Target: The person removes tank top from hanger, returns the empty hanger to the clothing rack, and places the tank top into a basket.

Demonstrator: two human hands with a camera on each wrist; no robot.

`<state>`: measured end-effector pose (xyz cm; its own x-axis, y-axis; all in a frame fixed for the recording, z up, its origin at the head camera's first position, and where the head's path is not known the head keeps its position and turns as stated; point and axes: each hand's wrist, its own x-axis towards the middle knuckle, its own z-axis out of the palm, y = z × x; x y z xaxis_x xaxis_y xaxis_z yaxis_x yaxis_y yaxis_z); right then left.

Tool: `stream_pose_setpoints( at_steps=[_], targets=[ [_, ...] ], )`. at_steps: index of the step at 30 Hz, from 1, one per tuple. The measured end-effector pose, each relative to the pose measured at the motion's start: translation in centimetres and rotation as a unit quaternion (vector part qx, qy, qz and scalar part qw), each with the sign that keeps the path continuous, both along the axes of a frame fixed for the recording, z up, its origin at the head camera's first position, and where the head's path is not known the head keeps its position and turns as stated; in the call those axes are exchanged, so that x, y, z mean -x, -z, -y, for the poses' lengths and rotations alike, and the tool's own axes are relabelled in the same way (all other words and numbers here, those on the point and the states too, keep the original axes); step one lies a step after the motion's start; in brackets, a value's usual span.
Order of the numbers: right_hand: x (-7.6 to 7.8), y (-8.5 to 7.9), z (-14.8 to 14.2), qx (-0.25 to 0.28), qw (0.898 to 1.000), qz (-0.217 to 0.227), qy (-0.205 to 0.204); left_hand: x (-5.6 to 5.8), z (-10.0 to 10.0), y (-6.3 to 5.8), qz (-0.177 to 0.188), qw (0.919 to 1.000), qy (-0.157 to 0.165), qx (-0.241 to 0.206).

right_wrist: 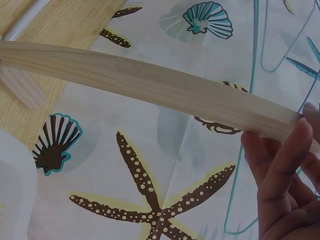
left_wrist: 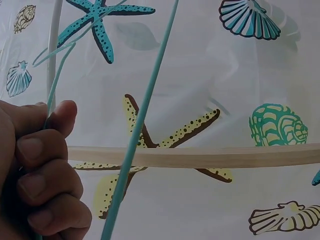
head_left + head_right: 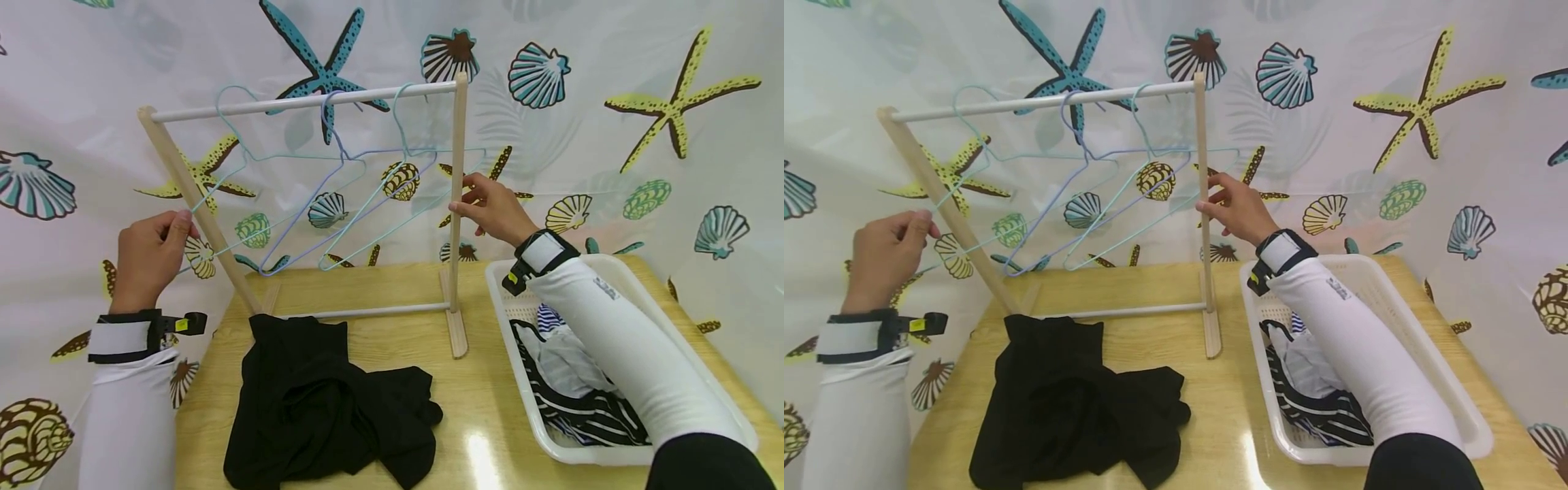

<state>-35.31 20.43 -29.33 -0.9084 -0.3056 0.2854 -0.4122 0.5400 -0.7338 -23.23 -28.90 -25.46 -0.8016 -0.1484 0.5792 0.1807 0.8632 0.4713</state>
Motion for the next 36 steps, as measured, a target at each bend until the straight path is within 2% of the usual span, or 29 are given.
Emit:
stream_pose_setpoints(
  at_steps=[14,21,25,36],
  targets=[
    [-0.1,0.2,-0.3,0.003,1.0,0.001,0.001,1.0,-0.5,1.7,0.011,0.9995,0.026,-0.013],
    [-0.3,0.6,-0.2,0.003,1.0,0.01,-0.001,0.6,-0.3,2.3,0.026,0.9987,0.039,-0.022],
    [-0.3,0.6,0.0,0.0,1.0,0.007,-0.002,0.3,-0.2,2.3,0.022,0.9987,0.04,-0.024],
    [-0.2,0.3,0.0,0.002,1.0,0.004,0.001,0.4,-0.2,2.5,-0.008,0.9989,0.044,-0.015]
  ],
)
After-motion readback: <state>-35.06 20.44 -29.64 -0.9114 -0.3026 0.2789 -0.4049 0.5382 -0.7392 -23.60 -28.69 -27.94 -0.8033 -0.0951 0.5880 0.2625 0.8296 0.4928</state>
